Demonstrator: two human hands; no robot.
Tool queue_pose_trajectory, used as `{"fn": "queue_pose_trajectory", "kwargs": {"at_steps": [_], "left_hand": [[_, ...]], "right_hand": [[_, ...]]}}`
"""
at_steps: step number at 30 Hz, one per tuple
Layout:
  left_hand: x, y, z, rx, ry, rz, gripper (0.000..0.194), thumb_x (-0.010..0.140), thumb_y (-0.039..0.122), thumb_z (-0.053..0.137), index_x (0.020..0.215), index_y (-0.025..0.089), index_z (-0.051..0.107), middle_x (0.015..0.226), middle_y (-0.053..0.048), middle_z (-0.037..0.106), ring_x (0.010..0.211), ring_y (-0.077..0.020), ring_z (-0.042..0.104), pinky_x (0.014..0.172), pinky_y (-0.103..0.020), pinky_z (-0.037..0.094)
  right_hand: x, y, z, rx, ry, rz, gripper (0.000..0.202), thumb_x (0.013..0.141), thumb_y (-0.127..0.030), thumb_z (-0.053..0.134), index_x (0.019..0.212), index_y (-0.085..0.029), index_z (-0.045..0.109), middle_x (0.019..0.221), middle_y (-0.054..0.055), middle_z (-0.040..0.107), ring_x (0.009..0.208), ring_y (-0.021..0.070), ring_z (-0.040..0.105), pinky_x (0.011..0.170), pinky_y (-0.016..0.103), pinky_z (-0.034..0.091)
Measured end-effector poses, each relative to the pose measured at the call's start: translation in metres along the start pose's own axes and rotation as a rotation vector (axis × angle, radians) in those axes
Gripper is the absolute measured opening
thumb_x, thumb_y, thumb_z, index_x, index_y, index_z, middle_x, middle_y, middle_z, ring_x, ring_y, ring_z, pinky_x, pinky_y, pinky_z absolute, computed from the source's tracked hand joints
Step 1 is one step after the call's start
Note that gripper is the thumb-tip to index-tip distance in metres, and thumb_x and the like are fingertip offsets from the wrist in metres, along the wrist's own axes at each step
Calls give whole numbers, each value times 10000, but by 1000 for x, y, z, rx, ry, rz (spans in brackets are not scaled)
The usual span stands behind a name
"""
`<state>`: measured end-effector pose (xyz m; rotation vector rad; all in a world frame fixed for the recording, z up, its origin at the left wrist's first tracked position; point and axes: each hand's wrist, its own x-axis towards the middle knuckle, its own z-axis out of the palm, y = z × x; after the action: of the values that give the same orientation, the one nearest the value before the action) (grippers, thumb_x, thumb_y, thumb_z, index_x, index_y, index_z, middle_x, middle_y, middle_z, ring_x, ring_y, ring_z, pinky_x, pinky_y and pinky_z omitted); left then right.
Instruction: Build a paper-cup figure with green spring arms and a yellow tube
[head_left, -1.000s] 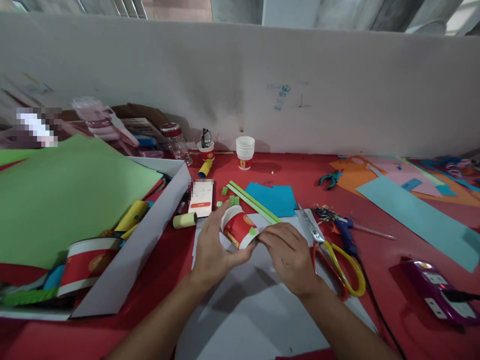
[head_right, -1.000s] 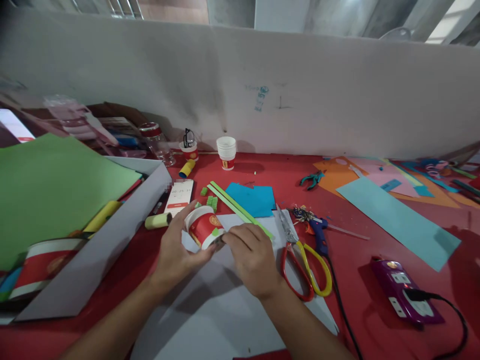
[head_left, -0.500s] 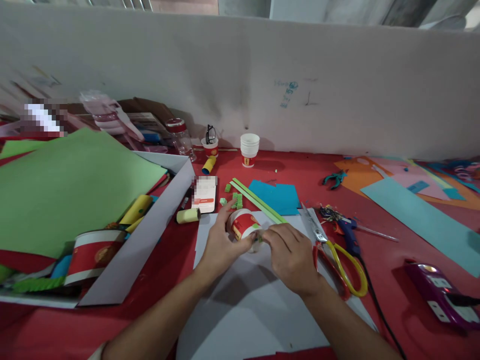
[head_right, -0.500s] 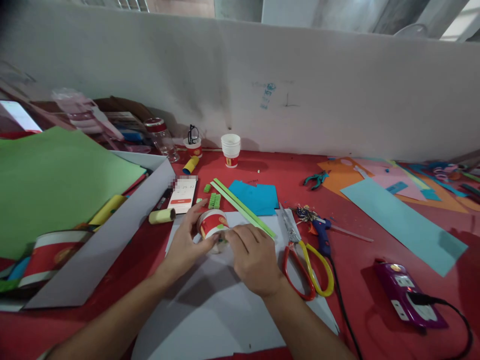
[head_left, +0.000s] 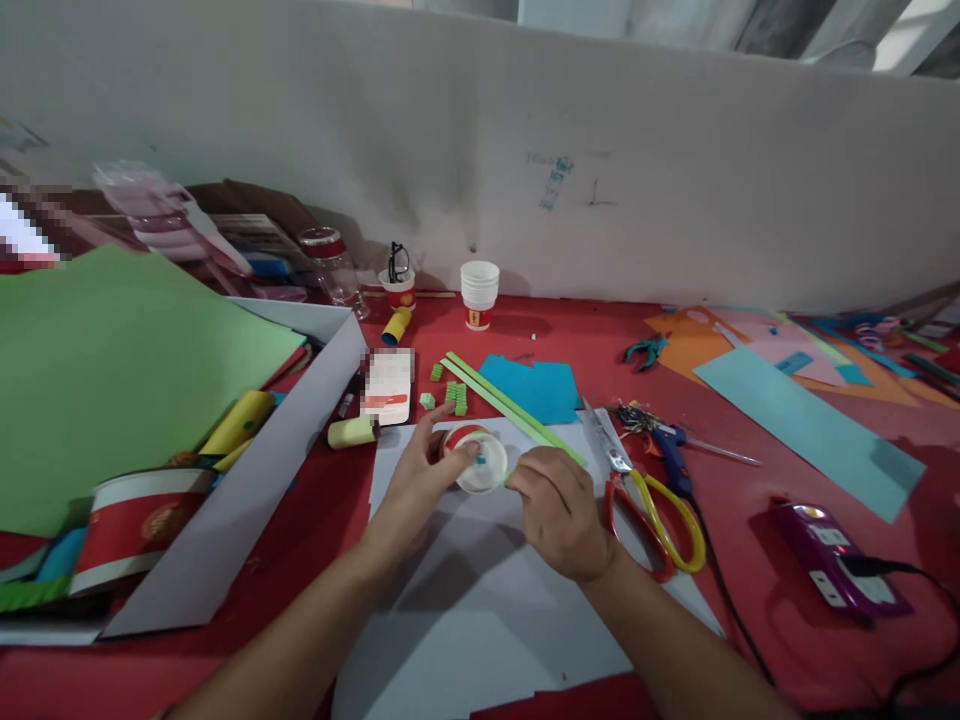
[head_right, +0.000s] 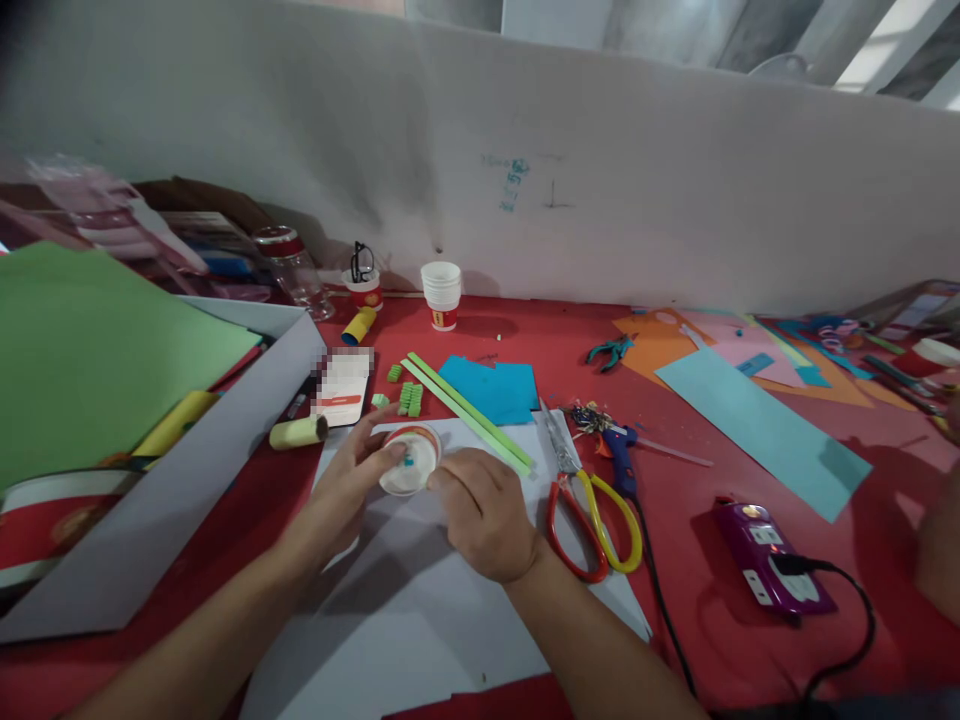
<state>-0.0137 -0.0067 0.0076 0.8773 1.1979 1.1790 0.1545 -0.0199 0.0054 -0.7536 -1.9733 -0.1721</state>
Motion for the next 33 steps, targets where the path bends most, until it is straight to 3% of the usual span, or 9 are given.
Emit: {"fn": "queue_pose_trajectory", "kwargs": {"at_steps": [7,11,14,17,20,23,27,30,33], "left_hand": [[7,6,-5,-28,130,-5,663,692,433,761,1275,202,545,967,-25,660,846,-174,594,733,-279,455],[9,7,-10,-78,14,-147,579,708,493,733,1197,219,588,982,-25,673,877,-194,602,741,-292,453],[9,5,-13,-26,10,-115,482,716,492,725,1090,206,622,1019,-25,658,968,-203,580,825,-294,428],[5,5,-13,65,-4,-81,456,739,502,695,1083,213,616,1014,-19,638,966,-203,569,843,-298,412],[-1,9,-10,160,-214,-143,527,753,512,660,1182,215,591,958,-31,647,906,-217,592,819,-328,436],[-5,10,-6,346,-368,-81,533,737,514,656,1169,202,631,1026,-78,655,960,-261,608,853,-373,458],[-4,7,-9,583,-389,41,486,767,539,616,1112,207,699,1090,-115,673,1059,-307,600,942,-435,446],[-1,5,-11,597,-371,32,520,797,573,588,1149,203,690,1131,-120,681,1059,-302,617,950,-433,459],[0,5,-11,558,-349,43,518,815,590,580,1131,196,693,1168,-115,687,1067,-292,622,948,-410,466]], "right_hand": [[-7,-1,4,311,40,230,258,927,-46,444,1043,-252,546,886,45,675,798,178,660,679,322,557],[-6,-2,3,389,-20,449,244,934,-103,483,1102,-241,593,818,13,625,667,136,607,649,285,525],[-1,0,0,441,-70,576,181,931,-162,521,1022,-229,663,792,10,622,661,130,597,635,270,498],[5,7,-4,492,11,816,112,906,-253,586,974,-227,672,746,-9,630,596,114,574,570,244,466],[10,18,-9,507,103,1019,157,859,-312,625,986,-225,657,696,-28,630,563,114,564,536,233,450],[11,27,-13,493,-123,1041,92,802,-285,643,839,-215,689,660,-21,646,577,129,576,535,238,439],[9,34,-16,506,-571,963,107,740,-180,627,711,-225,720,667,-5,694,633,163,623,587,266,469],[6,41,-18,390,-279,969,218,806,-254,580,969,-232,724,967,58,734,884,217,680,757,331,535],[4,48,-21,195,37,886,525,832,-308,584,1350,-240,535,1457,120,486,1246,257,546,969,405,489]]}}
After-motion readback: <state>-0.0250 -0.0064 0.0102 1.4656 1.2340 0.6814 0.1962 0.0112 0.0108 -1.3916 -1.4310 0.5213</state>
